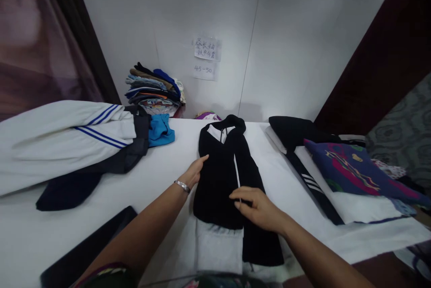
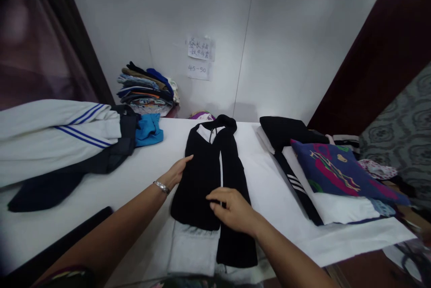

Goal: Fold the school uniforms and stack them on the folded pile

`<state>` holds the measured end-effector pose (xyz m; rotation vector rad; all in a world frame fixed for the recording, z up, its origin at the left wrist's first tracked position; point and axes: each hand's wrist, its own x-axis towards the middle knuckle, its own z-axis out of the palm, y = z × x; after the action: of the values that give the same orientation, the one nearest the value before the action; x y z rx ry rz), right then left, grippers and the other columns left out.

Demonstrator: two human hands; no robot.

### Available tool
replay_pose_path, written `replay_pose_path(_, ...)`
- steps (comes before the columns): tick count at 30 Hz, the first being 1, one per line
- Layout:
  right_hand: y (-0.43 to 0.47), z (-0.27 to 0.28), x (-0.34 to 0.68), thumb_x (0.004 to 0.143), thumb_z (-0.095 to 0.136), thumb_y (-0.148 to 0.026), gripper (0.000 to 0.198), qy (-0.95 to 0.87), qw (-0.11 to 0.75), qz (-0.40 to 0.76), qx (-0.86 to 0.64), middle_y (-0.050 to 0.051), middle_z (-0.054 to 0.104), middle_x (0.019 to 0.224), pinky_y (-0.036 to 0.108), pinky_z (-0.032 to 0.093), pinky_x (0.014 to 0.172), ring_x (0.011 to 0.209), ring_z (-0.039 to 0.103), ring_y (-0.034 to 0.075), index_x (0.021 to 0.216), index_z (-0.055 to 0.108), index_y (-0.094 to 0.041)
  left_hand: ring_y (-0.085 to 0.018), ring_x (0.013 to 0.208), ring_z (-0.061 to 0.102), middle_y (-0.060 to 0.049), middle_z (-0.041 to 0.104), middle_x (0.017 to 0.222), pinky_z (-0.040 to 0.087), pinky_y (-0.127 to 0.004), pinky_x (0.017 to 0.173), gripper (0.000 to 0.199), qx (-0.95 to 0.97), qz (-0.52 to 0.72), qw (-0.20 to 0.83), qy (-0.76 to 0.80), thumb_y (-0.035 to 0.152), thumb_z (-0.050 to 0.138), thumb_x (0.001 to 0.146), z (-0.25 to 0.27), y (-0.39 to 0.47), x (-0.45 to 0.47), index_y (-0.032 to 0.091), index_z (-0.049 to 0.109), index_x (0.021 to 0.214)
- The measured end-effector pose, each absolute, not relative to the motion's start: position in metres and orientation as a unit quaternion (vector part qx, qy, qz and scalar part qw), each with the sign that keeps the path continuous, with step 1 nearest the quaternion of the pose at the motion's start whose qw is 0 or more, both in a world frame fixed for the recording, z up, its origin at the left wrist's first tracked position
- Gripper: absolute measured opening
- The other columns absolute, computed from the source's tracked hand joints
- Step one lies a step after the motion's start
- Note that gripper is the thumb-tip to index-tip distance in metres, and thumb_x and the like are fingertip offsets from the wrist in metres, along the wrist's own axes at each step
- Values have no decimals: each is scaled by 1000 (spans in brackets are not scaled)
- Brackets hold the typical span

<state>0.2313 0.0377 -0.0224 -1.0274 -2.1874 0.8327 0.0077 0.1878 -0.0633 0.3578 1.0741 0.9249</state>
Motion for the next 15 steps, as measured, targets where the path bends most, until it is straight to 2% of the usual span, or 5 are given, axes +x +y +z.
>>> replay_pose_path(4, 80, -19, 219, 88, 54, -26, 31, -807, 304, 239, -447, 11, 56, 133, 40, 40, 106, 124, 52, 23, 115, 68, -19, -23, 64, 69, -11, 72, 73, 58, -34, 63, 28, 158, 450, 733, 485, 36, 52, 89, -55, 215, 5, 11, 66, 91)
replay_pose_path(7, 107, -22, 200, 89, 54, -31, 42, -828, 260, 192, -458, 13, 36, 151, 46, 28, 114, 142, 27, 27, 128, 59, -18, -21, 62, 67, -9, 70, 69, 57, -31, 60, 31, 161, 474, 723, 477, 36, 48, 92, -53, 240, 3, 11, 66, 87)
replay_pose_path(10, 122, -36, 186, 90, 53, -44, 60, -842, 177, 174, -479, 15, 18, 158, 53, 18, 115, 147, 7, 31, 142, 44, -16, -17, 58, 64, -6, 66, 65, 54, -28, 54, 31, 165, 488, 712, 477, 38, 50, 92, -54, 266, 1, 12, 65, 84)
replay_pose_path(13, 124, -61, 186, 89, 51, -51, 72, -830, 65, 178, -525, 19, 15, 158, 58, 12, 114, 146, 6, 34, 147, 35, -12, -12, 59, 61, -2, 65, 74, 52, -25, 54, 30, 166, 501, 700, 481, 39, 51, 93, -55, 291, 0, 12, 63, 92)
replay_pose_path(15, 121, -77, 189, 89, 51, -50, 72, -823, 33, 173, -540, 19, 14, 158, 58, 10, 115, 146, 5, 33, 147, 35, -11, -10, 66, 61, -2, 65, 85, 53, -26, 59, 29, 167, 507, 695, 482, 40, 53, 93, -55, 307, 0, 13, 61, 101)
